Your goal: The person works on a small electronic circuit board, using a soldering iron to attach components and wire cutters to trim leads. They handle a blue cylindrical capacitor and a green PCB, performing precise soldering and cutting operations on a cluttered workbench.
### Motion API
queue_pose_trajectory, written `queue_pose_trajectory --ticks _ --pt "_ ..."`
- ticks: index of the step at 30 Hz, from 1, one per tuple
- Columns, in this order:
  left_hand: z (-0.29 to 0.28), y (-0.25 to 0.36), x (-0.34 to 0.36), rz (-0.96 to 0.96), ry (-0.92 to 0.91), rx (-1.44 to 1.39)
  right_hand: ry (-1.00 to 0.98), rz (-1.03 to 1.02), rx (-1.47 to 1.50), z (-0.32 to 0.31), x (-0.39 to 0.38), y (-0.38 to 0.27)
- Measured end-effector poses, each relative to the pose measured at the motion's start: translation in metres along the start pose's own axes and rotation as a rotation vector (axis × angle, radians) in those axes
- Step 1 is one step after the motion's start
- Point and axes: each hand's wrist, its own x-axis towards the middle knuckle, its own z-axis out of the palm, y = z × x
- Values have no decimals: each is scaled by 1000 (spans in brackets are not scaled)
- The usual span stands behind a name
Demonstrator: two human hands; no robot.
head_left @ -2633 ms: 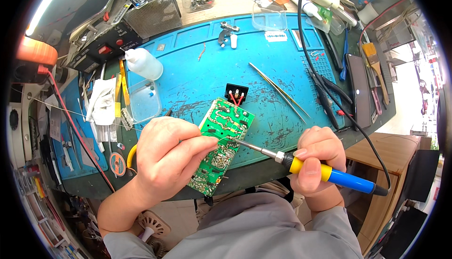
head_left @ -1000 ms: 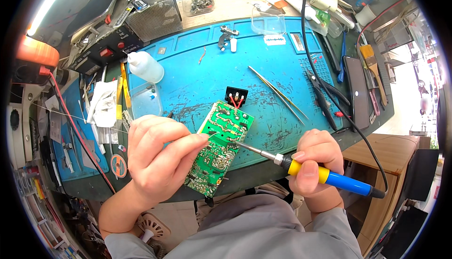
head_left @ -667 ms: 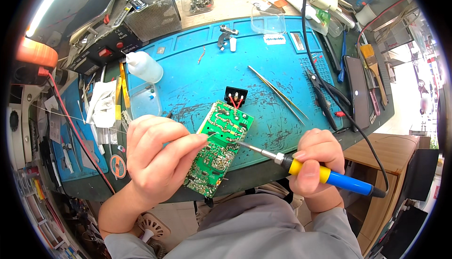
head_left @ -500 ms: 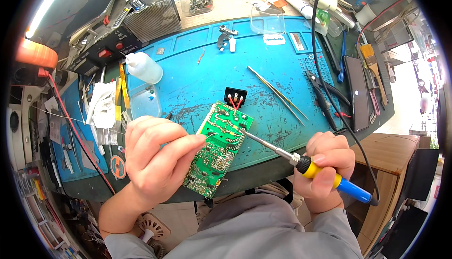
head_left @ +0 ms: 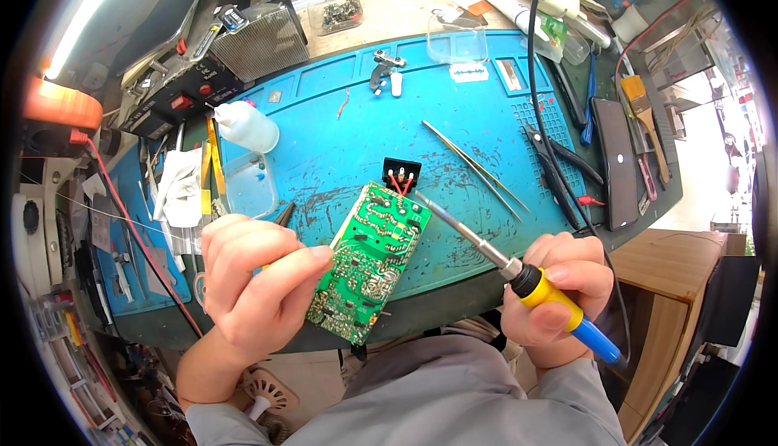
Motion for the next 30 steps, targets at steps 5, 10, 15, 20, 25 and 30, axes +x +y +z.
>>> queue_pose_trajectory --ticks 5,10,15,20,25,30 --pt "-19 12 1 21 -37 46 52 -40 40 -1 -8 7" --pt "-59 48 -5 -150 -197 65 17 -63 -7 -4 -4 8" --pt "-88 65 -42 -348 -310 158 -14 -34 3 -7 -3 3" --pt "-114 72 -79 -461 -487 186 -69 -58 -33 -10 1 3" --pt "-127 81 -94 -551 -559 241 -28 -83 -62 -6 -3 5" --pt "-118 84 -86 -598 -365 71 29 -110 -98 -4 -4 4"
